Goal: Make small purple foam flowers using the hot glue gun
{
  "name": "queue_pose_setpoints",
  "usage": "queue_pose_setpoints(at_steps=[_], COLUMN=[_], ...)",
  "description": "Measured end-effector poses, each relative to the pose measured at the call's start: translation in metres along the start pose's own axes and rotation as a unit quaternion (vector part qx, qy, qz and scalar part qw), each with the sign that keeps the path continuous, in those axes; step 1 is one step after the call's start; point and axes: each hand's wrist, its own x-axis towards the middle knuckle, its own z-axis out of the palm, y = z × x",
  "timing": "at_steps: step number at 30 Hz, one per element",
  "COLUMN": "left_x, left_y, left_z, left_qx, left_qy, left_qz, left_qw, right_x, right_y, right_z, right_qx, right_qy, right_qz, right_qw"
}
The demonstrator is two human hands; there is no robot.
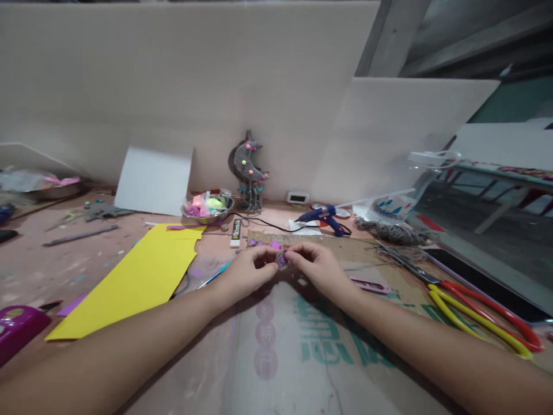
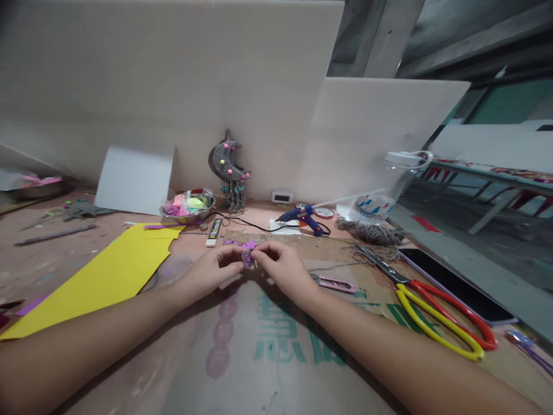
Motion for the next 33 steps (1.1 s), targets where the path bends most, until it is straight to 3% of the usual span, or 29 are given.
queue_pose_setpoints(at_steps=[8,12,14,18,21,24,28,30,33], left_x=[0.001,0.002,0.003,0.005,0.005,0.005,0.005,0.006,0.007], left_y=[-0.002,-0.005,-0.006,-0.006,-0.008,-0.009,-0.011,-0.012,-0.015], left_z=[0.0,0.0,0.0,0.0,0.0,-0.001,-0.002,-0.002,-0.002], left_qx=[0.011,0.02,0.024,0.025,0.027,0.027,0.033,0.033,0.03], left_qy=[0.005,0.014,0.029,0.044,0.042,0.038,0.036,0.034,0.033], left_qz=[-0.012,-0.009,-0.014,-0.031,-0.03,-0.02,-0.014,-0.016,-0.018], left_qw=[1.0,1.0,0.999,0.998,0.998,0.999,0.999,0.999,0.999], right_x=[0.001,0.002,0.004,0.007,0.0,-0.016,-0.033,-0.037,-0.04], right_y=[0.003,0.003,0.0,-0.013,-0.023,-0.025,-0.006,0.008,0.02], right_z=[-0.003,-0.002,-0.006,-0.031,-0.059,-0.084,-0.11,-0.117,-0.118], right_qx=[-0.02,-0.044,-0.061,-0.12,-0.17,-0.323,-0.519,-0.549,-0.552], right_qy=[0.016,-0.008,-0.002,0.042,0.037,-0.048,-0.085,-0.102,-0.139], right_qz=[-0.034,-0.027,-0.06,-0.148,-0.153,-0.107,-0.081,-0.093,-0.124], right_qw=[0.999,0.999,0.996,0.981,0.973,0.939,0.847,0.824,0.813])
